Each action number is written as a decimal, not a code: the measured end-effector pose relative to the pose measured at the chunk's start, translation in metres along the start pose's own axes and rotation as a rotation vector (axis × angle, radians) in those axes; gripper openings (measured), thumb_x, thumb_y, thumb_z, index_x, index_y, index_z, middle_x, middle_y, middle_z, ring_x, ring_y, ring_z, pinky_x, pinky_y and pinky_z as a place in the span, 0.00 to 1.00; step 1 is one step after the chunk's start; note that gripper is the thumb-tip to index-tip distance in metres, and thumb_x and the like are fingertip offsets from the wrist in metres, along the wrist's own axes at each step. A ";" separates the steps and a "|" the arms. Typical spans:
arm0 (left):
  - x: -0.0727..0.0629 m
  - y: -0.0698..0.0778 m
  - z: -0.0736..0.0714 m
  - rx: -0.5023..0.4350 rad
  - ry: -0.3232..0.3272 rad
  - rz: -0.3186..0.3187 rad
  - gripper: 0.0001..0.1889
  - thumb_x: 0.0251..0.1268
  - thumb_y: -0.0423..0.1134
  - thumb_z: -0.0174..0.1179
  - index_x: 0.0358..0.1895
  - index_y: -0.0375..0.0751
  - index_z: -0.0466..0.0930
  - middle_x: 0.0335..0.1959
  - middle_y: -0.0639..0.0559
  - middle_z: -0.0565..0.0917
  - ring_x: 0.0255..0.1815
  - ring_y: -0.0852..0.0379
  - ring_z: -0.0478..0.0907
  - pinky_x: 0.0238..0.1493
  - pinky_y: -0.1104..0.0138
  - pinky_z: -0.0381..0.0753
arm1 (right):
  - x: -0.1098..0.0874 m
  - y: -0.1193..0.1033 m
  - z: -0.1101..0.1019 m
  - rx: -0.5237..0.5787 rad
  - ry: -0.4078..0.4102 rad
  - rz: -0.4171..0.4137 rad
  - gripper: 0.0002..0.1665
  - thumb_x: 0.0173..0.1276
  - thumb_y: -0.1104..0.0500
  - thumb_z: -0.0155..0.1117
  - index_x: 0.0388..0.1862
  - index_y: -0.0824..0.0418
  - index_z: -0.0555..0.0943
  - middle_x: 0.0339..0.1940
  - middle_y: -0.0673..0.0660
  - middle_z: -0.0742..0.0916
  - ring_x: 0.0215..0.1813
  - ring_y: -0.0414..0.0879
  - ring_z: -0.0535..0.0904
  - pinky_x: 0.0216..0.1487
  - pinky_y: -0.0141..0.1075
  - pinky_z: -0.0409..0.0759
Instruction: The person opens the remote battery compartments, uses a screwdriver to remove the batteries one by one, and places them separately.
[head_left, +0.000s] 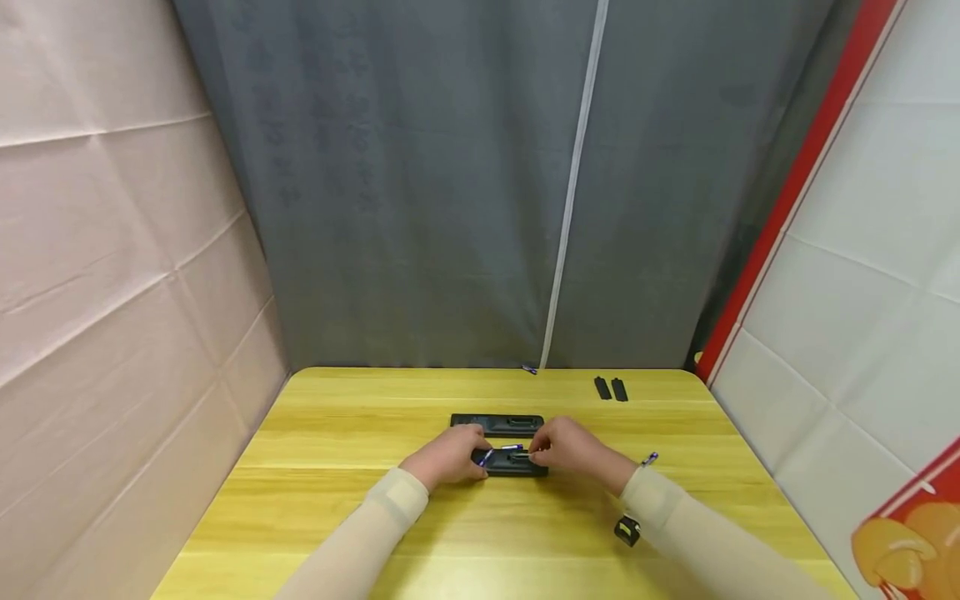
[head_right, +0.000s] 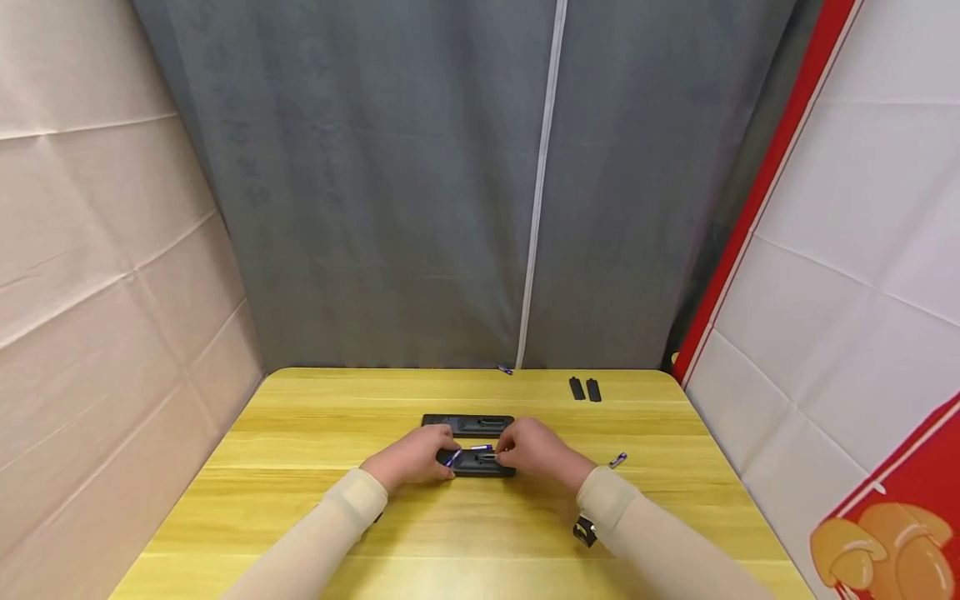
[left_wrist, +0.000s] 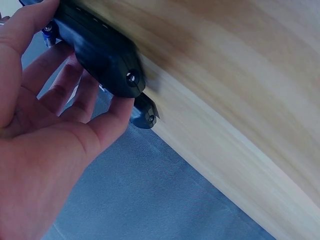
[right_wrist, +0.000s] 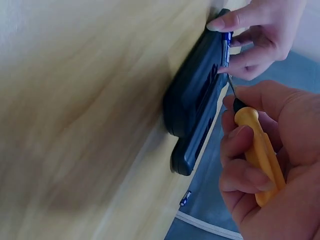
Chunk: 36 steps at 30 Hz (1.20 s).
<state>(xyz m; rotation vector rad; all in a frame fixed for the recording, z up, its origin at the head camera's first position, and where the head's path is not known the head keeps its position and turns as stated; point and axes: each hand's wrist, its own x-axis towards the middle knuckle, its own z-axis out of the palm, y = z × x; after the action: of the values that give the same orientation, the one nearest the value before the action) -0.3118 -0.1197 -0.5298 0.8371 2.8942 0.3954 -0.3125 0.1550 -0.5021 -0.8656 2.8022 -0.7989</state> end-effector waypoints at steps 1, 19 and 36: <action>0.000 0.000 0.000 -0.003 0.001 0.001 0.25 0.70 0.50 0.79 0.66 0.46 0.90 0.58 0.52 0.83 0.57 0.55 0.80 0.65 0.57 0.81 | -0.001 0.000 0.001 0.006 0.004 0.003 0.02 0.71 0.60 0.80 0.37 0.56 0.95 0.34 0.44 0.90 0.36 0.41 0.79 0.38 0.37 0.83; -0.001 -0.009 -0.003 -0.087 -0.014 0.015 0.28 0.68 0.52 0.80 0.67 0.47 0.89 0.61 0.54 0.84 0.59 0.55 0.80 0.66 0.57 0.82 | -0.021 0.021 -0.006 0.095 0.044 0.066 0.03 0.72 0.62 0.78 0.39 0.61 0.94 0.35 0.46 0.91 0.37 0.42 0.80 0.42 0.40 0.83; -0.005 -0.019 -0.015 -0.241 -0.013 0.009 0.31 0.70 0.50 0.79 0.71 0.41 0.84 0.64 0.48 0.86 0.64 0.50 0.84 0.67 0.53 0.83 | -0.044 0.044 -0.020 0.161 0.109 0.175 0.06 0.76 0.59 0.76 0.44 0.61 0.94 0.37 0.47 0.90 0.37 0.43 0.79 0.39 0.39 0.80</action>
<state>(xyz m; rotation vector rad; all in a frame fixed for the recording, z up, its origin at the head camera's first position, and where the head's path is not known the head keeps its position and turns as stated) -0.3197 -0.1413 -0.5203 0.8096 2.7567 0.7194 -0.3025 0.2195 -0.5101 -0.5597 2.8064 -1.0535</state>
